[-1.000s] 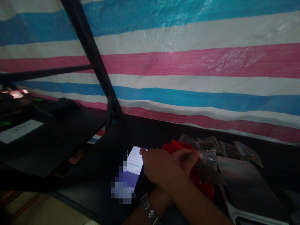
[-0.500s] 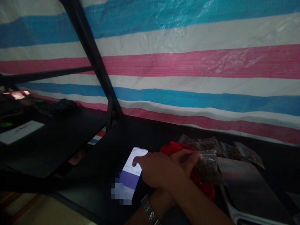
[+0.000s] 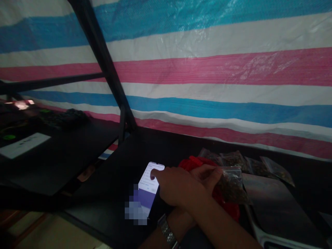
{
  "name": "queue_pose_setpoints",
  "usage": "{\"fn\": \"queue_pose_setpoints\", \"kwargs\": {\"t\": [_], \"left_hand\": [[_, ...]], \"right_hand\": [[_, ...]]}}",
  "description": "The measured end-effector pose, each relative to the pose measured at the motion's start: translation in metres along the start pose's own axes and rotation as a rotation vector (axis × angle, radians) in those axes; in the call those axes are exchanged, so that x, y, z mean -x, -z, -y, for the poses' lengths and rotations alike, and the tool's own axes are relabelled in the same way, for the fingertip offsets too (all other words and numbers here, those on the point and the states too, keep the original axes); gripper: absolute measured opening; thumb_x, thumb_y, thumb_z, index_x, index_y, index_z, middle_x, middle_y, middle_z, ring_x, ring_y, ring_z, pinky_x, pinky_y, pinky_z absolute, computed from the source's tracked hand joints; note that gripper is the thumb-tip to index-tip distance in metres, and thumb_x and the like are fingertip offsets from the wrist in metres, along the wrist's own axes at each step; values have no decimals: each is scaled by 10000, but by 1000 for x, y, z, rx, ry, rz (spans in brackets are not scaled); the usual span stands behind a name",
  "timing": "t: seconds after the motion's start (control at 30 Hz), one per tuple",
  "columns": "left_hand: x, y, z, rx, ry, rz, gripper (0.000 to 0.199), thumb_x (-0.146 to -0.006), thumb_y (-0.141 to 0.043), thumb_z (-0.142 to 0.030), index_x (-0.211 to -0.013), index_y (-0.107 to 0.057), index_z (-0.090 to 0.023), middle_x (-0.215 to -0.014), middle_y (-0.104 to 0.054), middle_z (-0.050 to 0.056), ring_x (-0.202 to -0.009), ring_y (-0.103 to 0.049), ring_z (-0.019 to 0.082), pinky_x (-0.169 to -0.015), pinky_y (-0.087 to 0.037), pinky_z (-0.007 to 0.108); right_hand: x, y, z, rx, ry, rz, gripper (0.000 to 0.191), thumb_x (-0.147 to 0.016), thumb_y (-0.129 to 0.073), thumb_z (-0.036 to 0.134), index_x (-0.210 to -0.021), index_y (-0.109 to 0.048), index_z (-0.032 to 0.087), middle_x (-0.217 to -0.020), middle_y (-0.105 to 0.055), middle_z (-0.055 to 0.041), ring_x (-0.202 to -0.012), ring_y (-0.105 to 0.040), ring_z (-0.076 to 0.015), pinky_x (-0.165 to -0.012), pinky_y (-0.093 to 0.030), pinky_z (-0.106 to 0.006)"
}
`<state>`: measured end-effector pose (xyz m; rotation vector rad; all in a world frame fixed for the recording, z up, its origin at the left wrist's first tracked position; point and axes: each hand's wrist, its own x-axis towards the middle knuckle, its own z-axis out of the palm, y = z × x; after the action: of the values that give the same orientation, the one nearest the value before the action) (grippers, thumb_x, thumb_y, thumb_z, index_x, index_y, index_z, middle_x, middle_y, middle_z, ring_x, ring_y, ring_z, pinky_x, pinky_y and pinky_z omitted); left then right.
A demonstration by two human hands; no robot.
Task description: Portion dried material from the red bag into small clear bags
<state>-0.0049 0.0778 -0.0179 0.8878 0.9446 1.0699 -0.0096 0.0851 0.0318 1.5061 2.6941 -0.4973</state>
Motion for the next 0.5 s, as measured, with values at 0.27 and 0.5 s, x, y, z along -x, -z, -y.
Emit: {"fn": "queue_pose_setpoints", "kwargs": {"t": [0.27, 0.5], "left_hand": [[-3, 1, 5, 33, 7, 34, 212, -825, -782, -199, -753, -815, -395, -867, -825, -55, -923, -771, 258, -898, -606, 401], [-5, 0, 6, 10, 25, 12, 175, -827, -788, -192, -767, -824, -352, -882, -833, -31, -915, -784, 242, -893, -613, 371]], "right_hand": [[0, 1, -1, -64, 10, 52, 592, -871, -475, 71, -1368, -715, 287, -1209, -808, -101, -1026, -768, -346, -857, -570, -427], [-1, 6, -1, -52, 33, 89, 575, -865, -435, 60, -1350, -679, 250, -1161, -807, -132, -996, -773, -323, -789, -562, -408]]}}
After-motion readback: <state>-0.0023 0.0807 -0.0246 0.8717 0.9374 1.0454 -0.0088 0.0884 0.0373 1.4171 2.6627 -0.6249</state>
